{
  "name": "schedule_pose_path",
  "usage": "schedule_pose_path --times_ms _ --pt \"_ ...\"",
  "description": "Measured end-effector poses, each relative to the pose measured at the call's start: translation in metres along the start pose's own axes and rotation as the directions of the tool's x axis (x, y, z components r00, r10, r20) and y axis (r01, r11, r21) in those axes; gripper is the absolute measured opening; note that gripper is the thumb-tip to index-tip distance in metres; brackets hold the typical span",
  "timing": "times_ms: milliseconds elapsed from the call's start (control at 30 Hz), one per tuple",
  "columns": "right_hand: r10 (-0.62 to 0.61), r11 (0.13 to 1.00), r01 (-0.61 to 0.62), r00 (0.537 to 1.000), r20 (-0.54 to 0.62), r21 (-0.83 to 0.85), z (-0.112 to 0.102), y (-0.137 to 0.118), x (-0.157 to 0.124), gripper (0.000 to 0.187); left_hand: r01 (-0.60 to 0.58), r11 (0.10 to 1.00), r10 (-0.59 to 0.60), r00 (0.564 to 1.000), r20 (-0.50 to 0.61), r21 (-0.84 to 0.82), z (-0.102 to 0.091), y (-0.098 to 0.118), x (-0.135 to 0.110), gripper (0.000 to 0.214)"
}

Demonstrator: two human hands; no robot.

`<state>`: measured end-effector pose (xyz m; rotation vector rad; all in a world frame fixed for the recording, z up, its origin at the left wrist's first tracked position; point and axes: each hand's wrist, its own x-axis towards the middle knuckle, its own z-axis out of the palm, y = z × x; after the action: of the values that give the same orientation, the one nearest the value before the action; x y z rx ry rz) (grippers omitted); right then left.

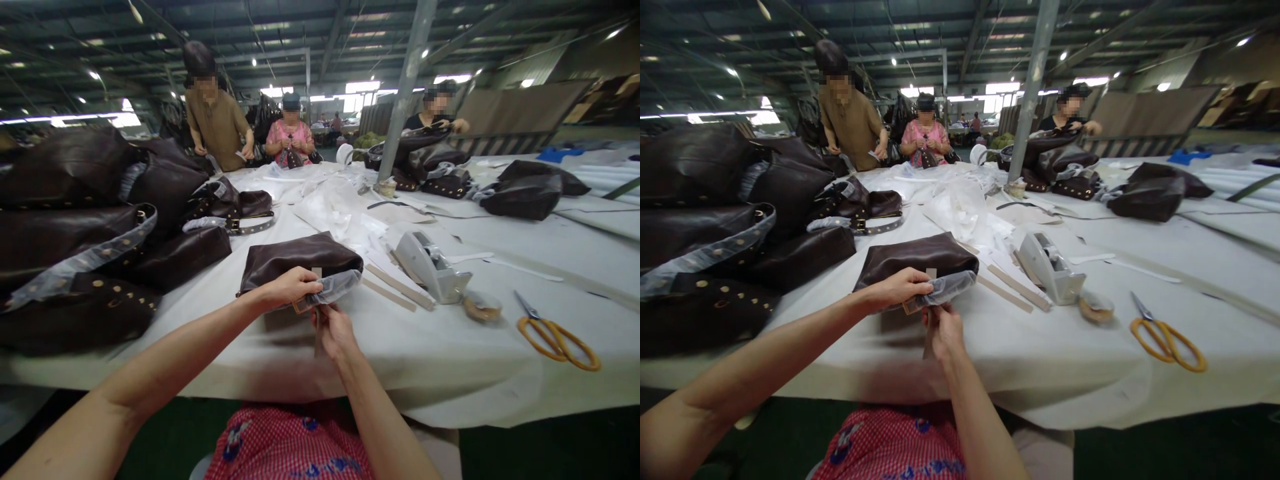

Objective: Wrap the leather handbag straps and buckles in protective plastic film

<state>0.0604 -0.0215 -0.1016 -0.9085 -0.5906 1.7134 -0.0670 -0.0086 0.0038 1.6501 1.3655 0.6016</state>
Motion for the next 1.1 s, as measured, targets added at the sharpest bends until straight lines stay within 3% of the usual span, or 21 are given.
schedule_pose_path --times_ms 67,100,133,167,233,267,300,400,500,667,733,833,900,1000,1100 --pt "-0.049 0.979 0.059 0.997 0.060 -0.195 -0.015 -0.018 -0.009 0.027 -0.010 1.000 0.010 1.000 -0.025 0.019 0.000 -0.004 0.000 0.024" --pt "-0.136 0.908 0.159 0.987 0.085 -0.389 -0.023 -0.031 -0.012 0.023 -0.015 1.000 0.016 0.999 -0.030 0.026 0.000 -0.006 0.001 0.025" --pt "-0.298 0.753 0.298 0.949 0.100 -0.587 -0.028 -0.044 -0.015 0.019 -0.020 0.999 0.021 0.999 -0.030 0.032 0.001 -0.008 0.001 0.025" --pt "-0.466 0.557 0.399 0.876 0.124 -0.729 -0.031 -0.058 -0.015 0.017 -0.026 0.999 0.027 0.999 -0.027 0.038 0.002 -0.009 0.001 0.025" --pt "-0.608 0.216 0.506 0.739 0.291 -0.835 -0.026 -0.082 -0.010 0.020 -0.041 0.997 0.042 0.999 -0.021 0.058 0.003 -0.011 0.002 0.026" --pt "-0.595 0.093 0.539 0.704 0.387 -0.837 -0.018 -0.091 -0.004 0.020 -0.051 0.996 0.053 0.998 -0.021 0.075 0.004 -0.011 0.003 0.026" --pt "-0.542 -0.006 0.554 0.698 0.468 -0.832 -0.008 -0.097 0.003 0.020 -0.063 0.994 0.065 0.998 -0.023 0.094 0.004 -0.012 0.003 0.026" --pt "-0.337 -0.167 0.497 0.783 0.523 -0.852 0.024 -0.103 0.026 0.016 -0.097 0.984 0.102 0.995 -0.021 0.147 0.004 -0.014 0.005 0.026" --pt "-0.254 -0.149 0.451 0.843 0.475 -0.880 0.041 -0.098 0.045 0.006 -0.135 0.974 0.142 0.989 -0.026 0.181 0.004 -0.018 0.006 0.024" --pt "-0.254 -0.025 0.524 0.820 0.513 -0.851 0.031 -0.092 0.057 0.008 -0.153 0.968 0.166 0.985 -0.049 0.197 0.007 -0.025 0.007 0.024" --pt "-0.258 0.097 0.578 0.801 0.540 -0.811 0.023 -0.091 0.059 0.006 -0.126 0.974 0.141 0.988 -0.068 0.189 0.009 -0.027 0.005 0.026" --pt "-0.222 0.386 0.641 0.763 0.608 -0.663 0.011 -0.090 0.059 0.007 -0.113 0.981 0.130 0.987 -0.096 0.160 0.012 -0.029 0.003 0.022" --pt "-0.213 0.496 0.623 0.763 0.610 -0.605 0.006 -0.089 0.059 0.010 -0.125 0.983 0.144 0.979 -0.145 0.135 0.015 -0.030 0.001 0.014" --pt "-0.238 0.547 0.587 0.793 0.561 -0.597 0.004 -0.087 0.059 0.012 -0.141 0.985 0.160 0.959 -0.234 0.096 0.018 -0.033 0.000 0.013" --pt "-0.227 0.555 0.602 0.773 0.592 -0.574 0.005 -0.087 0.055 0.011 -0.121 0.991 0.130 0.958 -0.256 0.049 0.018 -0.034 0.000 0.024"
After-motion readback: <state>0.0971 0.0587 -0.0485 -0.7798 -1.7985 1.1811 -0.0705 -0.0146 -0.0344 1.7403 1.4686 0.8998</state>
